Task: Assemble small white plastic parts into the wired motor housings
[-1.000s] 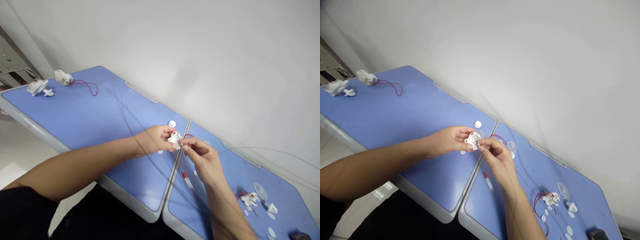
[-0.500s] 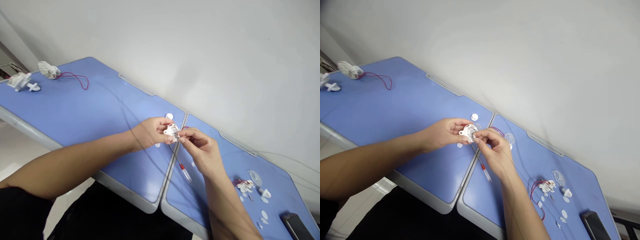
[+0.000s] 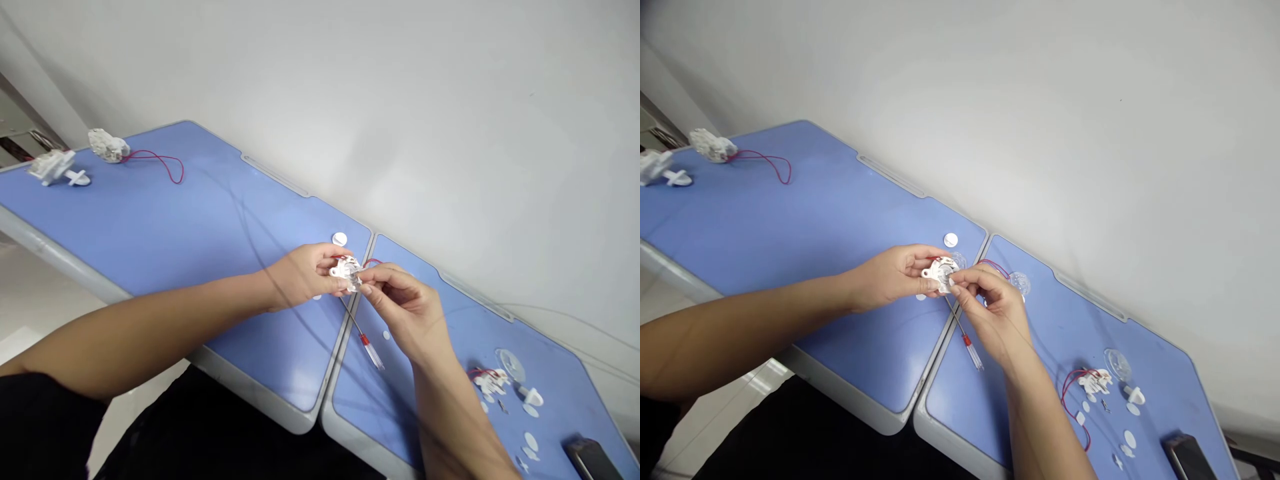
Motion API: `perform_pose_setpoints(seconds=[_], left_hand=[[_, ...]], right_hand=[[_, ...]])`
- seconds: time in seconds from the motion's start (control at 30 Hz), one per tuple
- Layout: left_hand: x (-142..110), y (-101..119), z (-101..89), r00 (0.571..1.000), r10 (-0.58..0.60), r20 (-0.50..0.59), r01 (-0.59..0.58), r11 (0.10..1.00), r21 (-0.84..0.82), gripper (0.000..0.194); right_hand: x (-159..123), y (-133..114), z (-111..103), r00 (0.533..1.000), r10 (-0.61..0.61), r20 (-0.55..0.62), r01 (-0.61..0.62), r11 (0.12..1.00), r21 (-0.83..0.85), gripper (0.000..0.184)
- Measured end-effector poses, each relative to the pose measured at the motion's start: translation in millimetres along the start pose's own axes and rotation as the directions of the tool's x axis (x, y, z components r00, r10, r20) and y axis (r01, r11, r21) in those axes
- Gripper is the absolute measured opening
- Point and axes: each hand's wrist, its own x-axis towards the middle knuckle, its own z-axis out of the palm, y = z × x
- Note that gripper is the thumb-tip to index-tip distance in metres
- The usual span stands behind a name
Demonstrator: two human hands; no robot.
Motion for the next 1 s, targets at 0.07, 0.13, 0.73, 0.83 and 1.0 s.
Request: perform_pose_setpoints(seconds=[0.07, 0.13, 0.73, 0.83, 1.0], left_hand=[[0.5, -0.7, -0.3, 1.000, 0.006, -0.004, -0.006, 1.000, 0.021, 0.052], [1.2, -1.1, -0.7, 1.000, 0.011, 0.003, -0.011, 0.999, 0.034, 0.053], [1.3, 0.7, 2.2, 1.000, 0.002, -0.019, -0.001, 0.996, 0.088, 0.051], [1.5, 0.0, 2.3, 1.000, 0.017, -0.025, -0.015, 0.994, 0.111, 0.050], [1.9, -2.0, 2.4, 0.999, 0.040, -0.033, -0.036, 0.991, 0.129, 0.050]], right_hand=[[-0.3, -0.5, 0.5, 1.000, 0.009, -0.006, -0.009, 1.000, 0.002, 0.008], [-0.6, -0.7, 0.5, 1.000, 0.023, -0.008, -0.023, 1.000, 0.007, 0.009], [-1.1, 5.1, -0.2, 0.995, 0.098, 0.004, -0.097, 0.988, 0.120, 0.008], [-0.9, 5.6, -0.5, 0.998, 0.062, 0.009, -0.063, 0.994, 0.094, 0.008], [0.2, 5.0, 0.3, 0.999, 0.037, 0.008, -0.038, 0.998, 0.055, 0.009]])
